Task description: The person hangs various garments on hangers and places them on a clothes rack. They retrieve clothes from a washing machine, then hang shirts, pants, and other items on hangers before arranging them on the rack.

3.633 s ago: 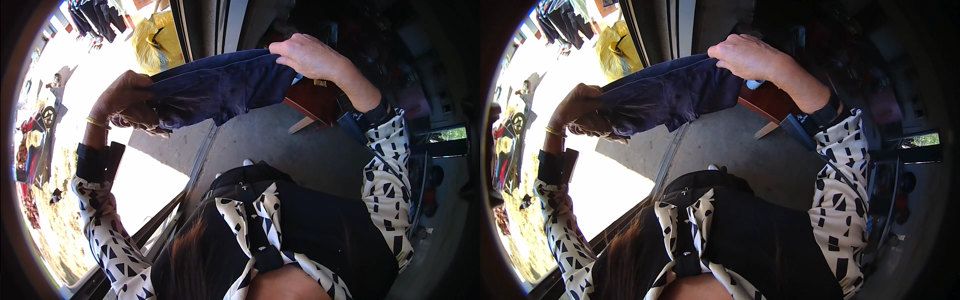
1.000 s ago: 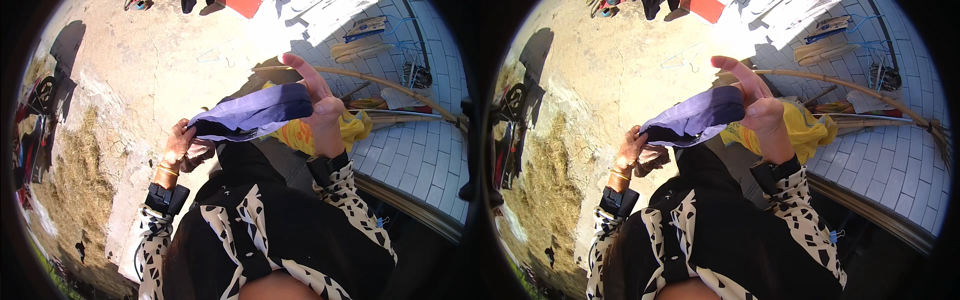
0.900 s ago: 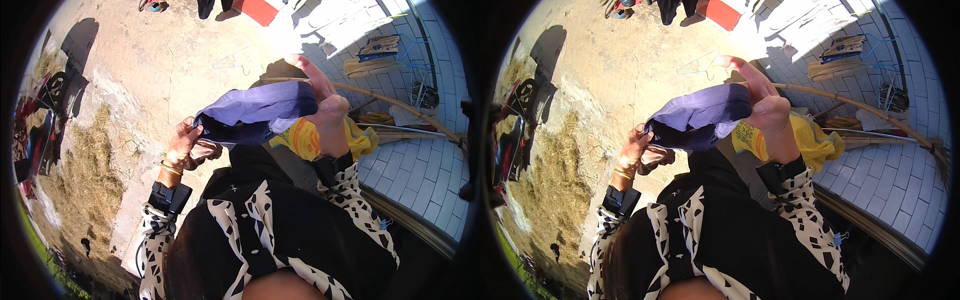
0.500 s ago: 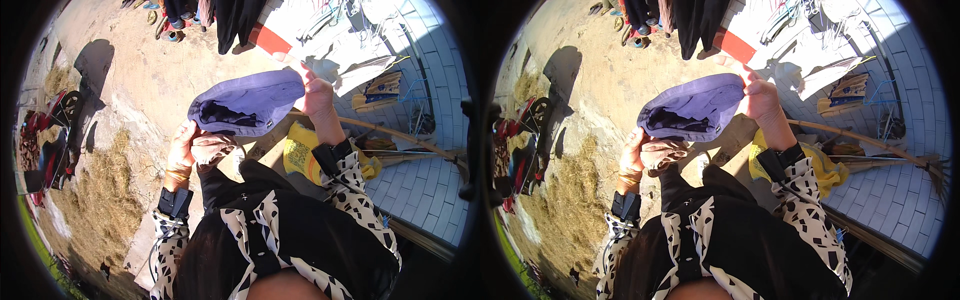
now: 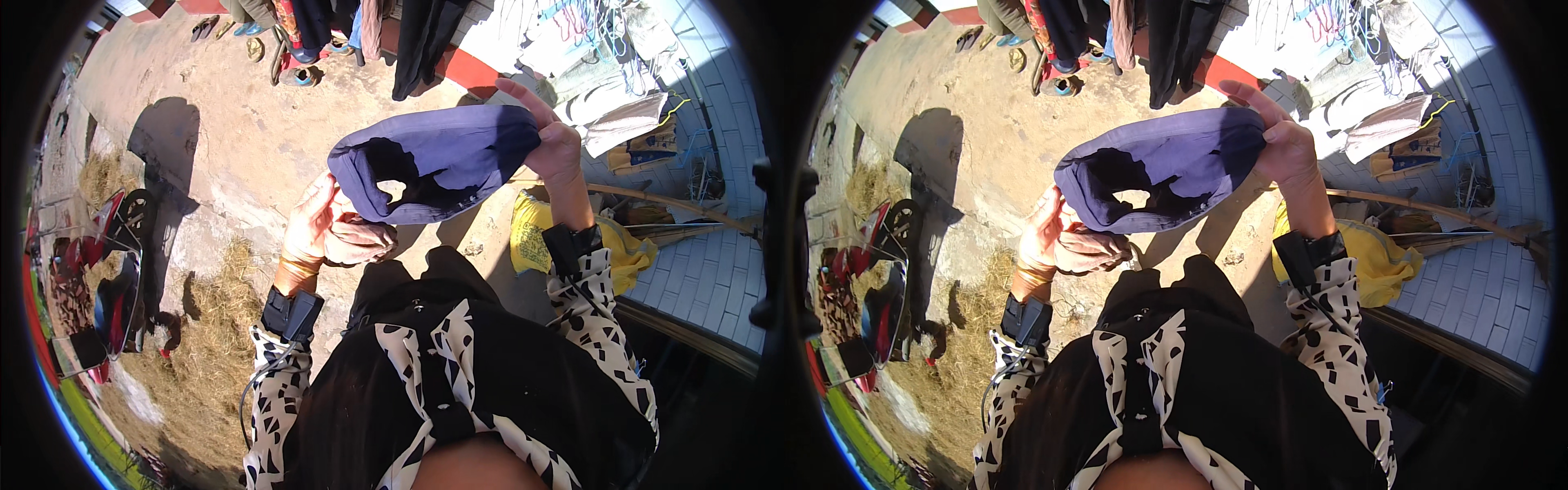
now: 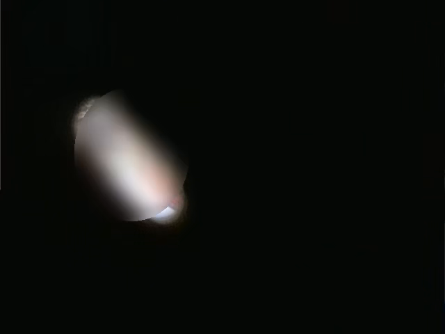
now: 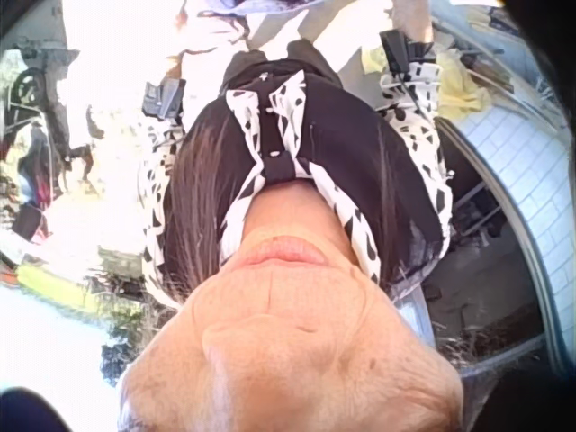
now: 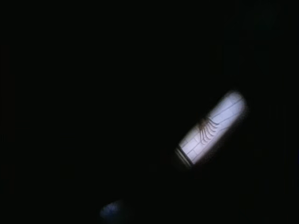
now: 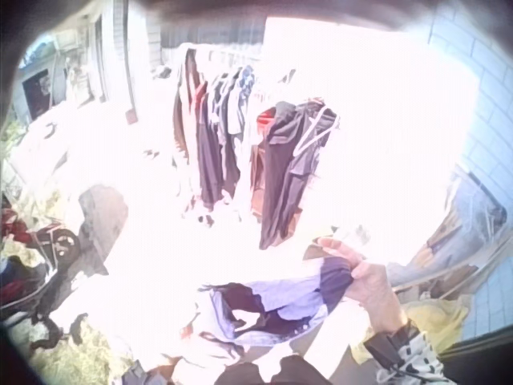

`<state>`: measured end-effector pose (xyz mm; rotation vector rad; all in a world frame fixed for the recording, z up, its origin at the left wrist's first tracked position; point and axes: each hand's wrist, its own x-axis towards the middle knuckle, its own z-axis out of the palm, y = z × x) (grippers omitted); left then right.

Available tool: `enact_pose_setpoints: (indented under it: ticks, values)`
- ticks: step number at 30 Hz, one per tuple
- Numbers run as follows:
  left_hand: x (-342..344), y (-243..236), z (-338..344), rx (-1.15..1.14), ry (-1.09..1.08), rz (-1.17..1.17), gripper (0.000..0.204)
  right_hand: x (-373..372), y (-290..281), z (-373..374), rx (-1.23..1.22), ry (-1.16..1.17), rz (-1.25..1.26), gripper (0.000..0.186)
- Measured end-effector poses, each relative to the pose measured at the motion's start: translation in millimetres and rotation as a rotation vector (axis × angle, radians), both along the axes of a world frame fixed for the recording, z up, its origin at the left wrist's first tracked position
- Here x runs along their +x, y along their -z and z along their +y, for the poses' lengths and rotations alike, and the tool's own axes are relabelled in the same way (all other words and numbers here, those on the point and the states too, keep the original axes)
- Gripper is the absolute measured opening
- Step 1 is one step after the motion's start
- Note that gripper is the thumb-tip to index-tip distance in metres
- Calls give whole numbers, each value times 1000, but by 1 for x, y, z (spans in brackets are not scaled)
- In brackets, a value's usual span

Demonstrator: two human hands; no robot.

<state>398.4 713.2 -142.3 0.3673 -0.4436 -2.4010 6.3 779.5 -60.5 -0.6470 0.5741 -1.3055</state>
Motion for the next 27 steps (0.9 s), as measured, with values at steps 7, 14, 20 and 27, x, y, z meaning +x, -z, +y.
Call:
enact_pose_setpoints:
  ticks: [7,14,20,27]
  values:
    - [18,-37,-69,-329,54,-75,48,32,-20,-48,-57,20,67,89]
    - [-5,-115,-142,-633,-107,-644,33,8,-68,-65,-260,-15,359,81]
    - [-36,-166,-188,-1026,-46,-990,21,-19,-113,-53,-204,191,558,43]
    - [-94,-193,-240,-1508,7,-1271,19,-50,-159,-42,15,660,1471,26]
